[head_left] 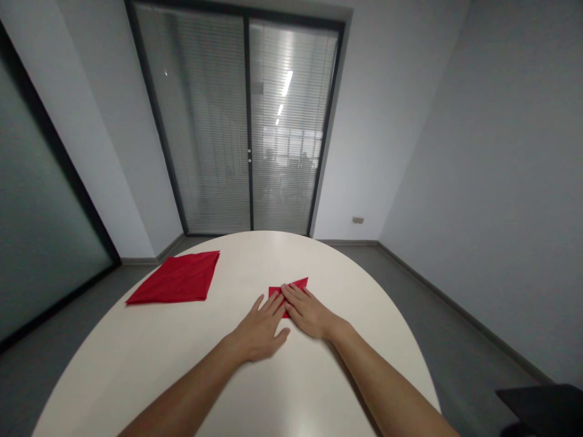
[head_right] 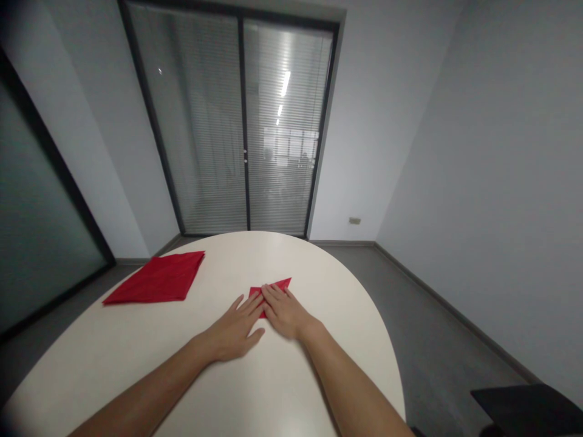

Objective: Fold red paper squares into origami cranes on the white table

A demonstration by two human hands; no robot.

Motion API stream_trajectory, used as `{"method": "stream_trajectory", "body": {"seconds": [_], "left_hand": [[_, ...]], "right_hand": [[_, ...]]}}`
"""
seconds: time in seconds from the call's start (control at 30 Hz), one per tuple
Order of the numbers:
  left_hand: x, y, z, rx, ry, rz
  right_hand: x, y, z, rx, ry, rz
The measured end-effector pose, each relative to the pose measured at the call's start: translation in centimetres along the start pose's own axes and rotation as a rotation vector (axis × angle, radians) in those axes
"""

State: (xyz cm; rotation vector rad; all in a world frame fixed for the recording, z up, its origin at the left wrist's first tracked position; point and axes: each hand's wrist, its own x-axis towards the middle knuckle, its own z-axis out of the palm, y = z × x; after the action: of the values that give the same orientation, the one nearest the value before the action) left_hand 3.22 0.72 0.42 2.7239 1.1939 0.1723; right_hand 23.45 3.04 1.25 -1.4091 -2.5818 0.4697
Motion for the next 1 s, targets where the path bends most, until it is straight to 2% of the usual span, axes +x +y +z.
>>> {"method": "stream_trajectory", "body": {"seconds": [0.17,0.3,0.37,0.43,0.57,0.73,0.87,1.0], "left_hand": [[-0.4,0.1,-0.4,-0.015,-0.026,0.007],[-0.7,0.3,-0.7,-0.026,-0.042,-0.013],[-0.5,0.4,-0.6,-0.019,-0.04,-0.02],[-0.3,0.5,-0.6,-0.009,-0.035,-0.027],[0.0,0.7,-0.4,0.004,-0.026,-0.045],[0.0,1.0,-0.3,0.035,-0.009,-0.068],[-0.2,1.0,-0.2,0.021,0.027,-0.08],[-0.3,0.9,-0.3,-0.002,0.034,-0.082]], "right_hand": [[0.0,2.2,-0.2,-0.043,0.003,0.193],[0.0,2.9,-0.5,-0.088,0.056,0.279],[0.0,2.5,-0.5,-0.109,0.097,0.268],[0.1,1.8,-0.5,-0.108,0.124,0.191],[0.2,0.6,0.0,-0.063,0.063,0.034],[0.1,1.1,0.1,-0.066,-0.009,0.133],[0.1,1.8,-0.3,-0.059,-0.005,0.231],[-0.1,1.7,-0.6,-0.06,0.013,0.257]]}}
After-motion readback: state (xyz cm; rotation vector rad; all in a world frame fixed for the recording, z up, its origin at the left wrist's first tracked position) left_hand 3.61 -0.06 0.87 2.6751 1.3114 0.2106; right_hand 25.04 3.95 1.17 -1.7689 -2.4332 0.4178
